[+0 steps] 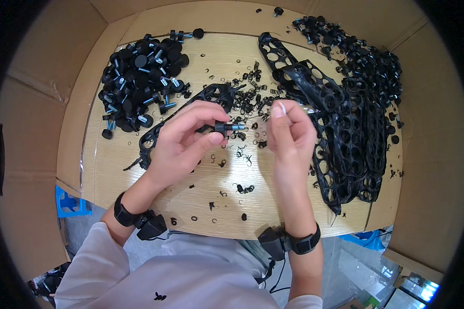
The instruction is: Assemble small plastic components and fasteners on a work surface.
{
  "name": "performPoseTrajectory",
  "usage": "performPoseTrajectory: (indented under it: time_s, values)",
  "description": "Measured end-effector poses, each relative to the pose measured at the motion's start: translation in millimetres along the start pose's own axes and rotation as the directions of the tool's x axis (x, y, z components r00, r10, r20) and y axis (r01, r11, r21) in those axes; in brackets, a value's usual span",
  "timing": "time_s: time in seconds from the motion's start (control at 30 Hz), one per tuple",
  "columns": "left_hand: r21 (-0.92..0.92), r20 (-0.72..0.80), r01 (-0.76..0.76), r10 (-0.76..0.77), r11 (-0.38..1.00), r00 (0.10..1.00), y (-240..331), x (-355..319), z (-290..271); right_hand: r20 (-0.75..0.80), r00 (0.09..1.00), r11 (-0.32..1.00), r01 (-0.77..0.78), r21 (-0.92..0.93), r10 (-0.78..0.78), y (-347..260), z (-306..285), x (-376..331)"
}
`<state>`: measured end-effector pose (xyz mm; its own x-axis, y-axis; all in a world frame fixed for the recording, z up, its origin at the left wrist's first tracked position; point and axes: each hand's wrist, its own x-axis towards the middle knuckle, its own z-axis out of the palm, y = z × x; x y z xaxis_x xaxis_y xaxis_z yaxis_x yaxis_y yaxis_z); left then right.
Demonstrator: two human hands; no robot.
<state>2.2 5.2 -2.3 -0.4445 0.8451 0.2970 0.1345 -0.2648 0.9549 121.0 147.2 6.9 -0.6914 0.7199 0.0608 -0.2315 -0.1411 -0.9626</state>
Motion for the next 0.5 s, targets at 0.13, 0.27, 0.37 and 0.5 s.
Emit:
performPoseTrajectory:
  time_s: [0.13,0.27,0.37,0.5]
  values:
    - [-0.007,-0.004,-0.017,0.017,1.0,1.0,0,-1,0,-0.097,0.993,0.992,0.055,-0.115,-0.067,-6,-8,5]
    - [-0.055,-0.04,-0.001,-0.001,0.998,0.999,5,-1,1,-0.177,0.971,0.975,0.126,-0.183,-0.159,-23,-17,9]
    - [-0.019,-0.11,-0.083,0.08,0.996,0.991,1,-1,3,-0.254,0.937,0.96,0.192,-0.203,-0.241,-33,-26,11]
    - [-0.031,-0.092,-0.062,0.059,0.998,0.994,2,-2,3,-0.287,0.889,0.92,0.28,-0.274,-0.357,-57,-55,14]
